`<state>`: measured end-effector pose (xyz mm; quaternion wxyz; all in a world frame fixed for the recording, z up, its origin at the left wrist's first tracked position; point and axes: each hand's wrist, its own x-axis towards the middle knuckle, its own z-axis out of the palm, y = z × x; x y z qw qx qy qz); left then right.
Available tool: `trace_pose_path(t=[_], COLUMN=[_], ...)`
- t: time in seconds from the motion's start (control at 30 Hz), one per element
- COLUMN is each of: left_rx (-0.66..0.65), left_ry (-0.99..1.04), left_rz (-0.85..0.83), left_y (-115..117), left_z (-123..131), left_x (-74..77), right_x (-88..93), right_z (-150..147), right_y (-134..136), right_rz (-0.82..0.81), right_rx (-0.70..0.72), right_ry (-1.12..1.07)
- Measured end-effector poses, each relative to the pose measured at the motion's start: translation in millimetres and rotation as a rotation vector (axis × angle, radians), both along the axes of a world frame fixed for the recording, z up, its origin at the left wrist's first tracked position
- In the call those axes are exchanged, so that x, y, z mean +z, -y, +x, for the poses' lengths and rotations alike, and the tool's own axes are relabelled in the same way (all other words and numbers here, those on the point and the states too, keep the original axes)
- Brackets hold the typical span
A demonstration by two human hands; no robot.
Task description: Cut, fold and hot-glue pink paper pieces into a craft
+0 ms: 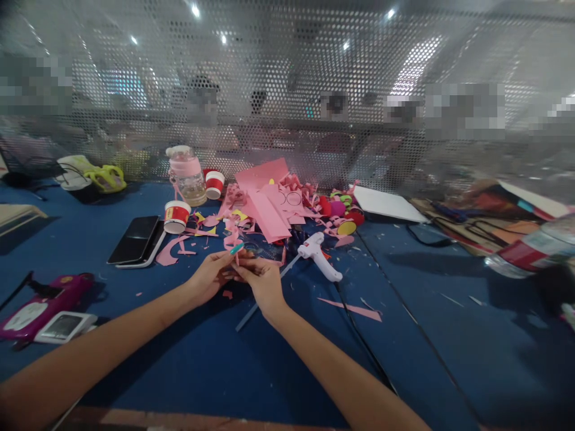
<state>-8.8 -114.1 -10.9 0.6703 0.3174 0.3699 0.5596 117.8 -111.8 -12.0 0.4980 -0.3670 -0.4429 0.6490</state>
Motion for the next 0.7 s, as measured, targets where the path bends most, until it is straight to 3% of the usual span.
trace_pose_path(t=[0.33,0.7], left_rx=[0.056,0.016], left_ry=[-0.038,-0.086], left_rz=[-0.109,-0.047], left_y=[1.3,-0.4], left_z=[2.8,0.7], left_x=[2.6,-3.6], right_x=[-4.8,-7.2], right_z=[-4.9,-3.5], right_y=[1.1,0.2], right_rz=[-0.023,-0.005], right_rx=[-0.003,0.006], right_ry=[0.013,0.058])
